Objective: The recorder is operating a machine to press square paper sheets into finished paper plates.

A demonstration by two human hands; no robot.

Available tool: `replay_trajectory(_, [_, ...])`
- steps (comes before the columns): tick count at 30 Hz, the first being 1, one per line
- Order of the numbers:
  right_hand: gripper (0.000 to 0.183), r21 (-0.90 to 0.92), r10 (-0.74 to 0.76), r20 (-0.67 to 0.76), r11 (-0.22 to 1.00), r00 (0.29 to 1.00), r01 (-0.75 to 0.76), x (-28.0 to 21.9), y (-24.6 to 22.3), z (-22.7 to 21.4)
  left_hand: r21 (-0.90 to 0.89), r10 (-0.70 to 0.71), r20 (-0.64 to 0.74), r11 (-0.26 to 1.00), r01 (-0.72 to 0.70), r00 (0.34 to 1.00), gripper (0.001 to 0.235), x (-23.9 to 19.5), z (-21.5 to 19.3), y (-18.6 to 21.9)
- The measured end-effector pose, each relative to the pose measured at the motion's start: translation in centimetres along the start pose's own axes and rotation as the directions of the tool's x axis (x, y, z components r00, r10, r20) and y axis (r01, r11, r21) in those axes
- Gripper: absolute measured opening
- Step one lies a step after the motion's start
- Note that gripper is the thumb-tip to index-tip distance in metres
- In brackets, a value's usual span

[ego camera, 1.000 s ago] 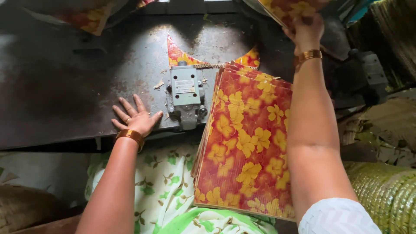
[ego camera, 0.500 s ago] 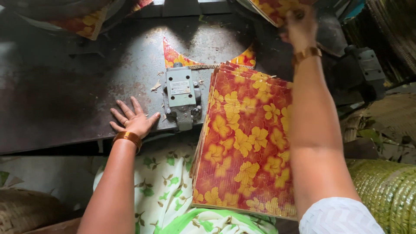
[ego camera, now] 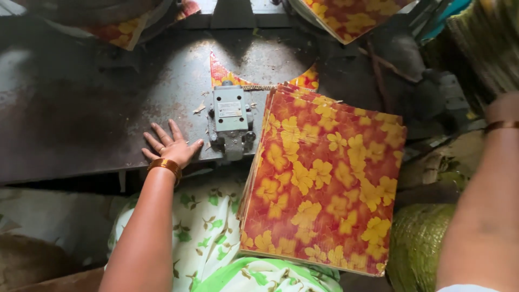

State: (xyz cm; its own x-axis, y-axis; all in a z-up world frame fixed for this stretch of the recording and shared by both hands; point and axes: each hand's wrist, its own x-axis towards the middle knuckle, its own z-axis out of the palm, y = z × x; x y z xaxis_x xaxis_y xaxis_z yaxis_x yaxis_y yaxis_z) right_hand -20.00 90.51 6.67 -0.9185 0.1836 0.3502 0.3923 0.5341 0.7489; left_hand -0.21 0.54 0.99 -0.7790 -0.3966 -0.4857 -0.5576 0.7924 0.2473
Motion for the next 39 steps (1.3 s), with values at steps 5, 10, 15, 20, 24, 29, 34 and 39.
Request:
replay_trajectory(5, [0.04, -0.1, 0.224, -0.041, 0.969, 0.974, -0.227, -5.8, 0.6, -0.1, -0.016, -0.021, -0.007, 1.0, 0.021, 1.0, 0.119, 0.0, 0.0, -0.1])
replay_trajectory(10, [0.069, -0.039, 0.382, -0.055, 0.922, 0.922, -0.385, -9.4, 1.8, -6.5, -0.021, -0.014, -0.029, 1.0, 0.013, 0.999, 0.118, -0.1, 0.3, -0.3])
replay_trajectory(15, [0.073, -0.056, 0.431, -0.222, 0.89, 0.874, -0.453, -10.0, 2.0, -5.8, -0.026, 0.002, -0.022, 1.0, -0.003, 1.0, 0.118, -0.4, -0.1, 0.1])
replay_trajectory(20, [0.078, 0.005, 0.437, -0.058, 0.899, 0.898, -0.437, -10.1, 1.6, -6.9, -0.023, -0.01, -0.024, 1.0, 0.009, 1.0, 0.118, -0.4, 0.1, -0.2])
replay_trajectory(24, [0.072, 0.087, 0.406, -0.067, 0.913, 0.912, -0.4, -10.5, 2.0, -8.9, -0.023, -0.017, -0.009, 1.0, 0.017, 1.0, 0.118, -0.4, 0.1, -0.1])
replay_trajectory(29, [0.071, 0.075, 0.443, -0.082, 0.896, 0.893, -0.437, -10.9, 2.1, -9.4, -0.032, -0.004, -0.02, 0.999, 0.003, 1.0, 0.118, -0.1, 0.3, -0.2])
replay_trajectory(34, [0.075, 0.114, 0.425, -0.031, 0.901, 0.904, -0.419, -10.6, 2.1, -8.9, -0.029, -0.006, -0.019, 1.0, 0.006, 1.0, 0.118, -0.4, 0.1, -0.1])
replay_trajectory(39, [0.07, 0.197, 0.421, 0.026, 0.887, 0.907, -0.417, -10.6, 2.3, -10.1, -0.022, -0.016, -0.02, 1.0, 0.015, 1.0, 0.117, -0.6, -0.1, 0.0])
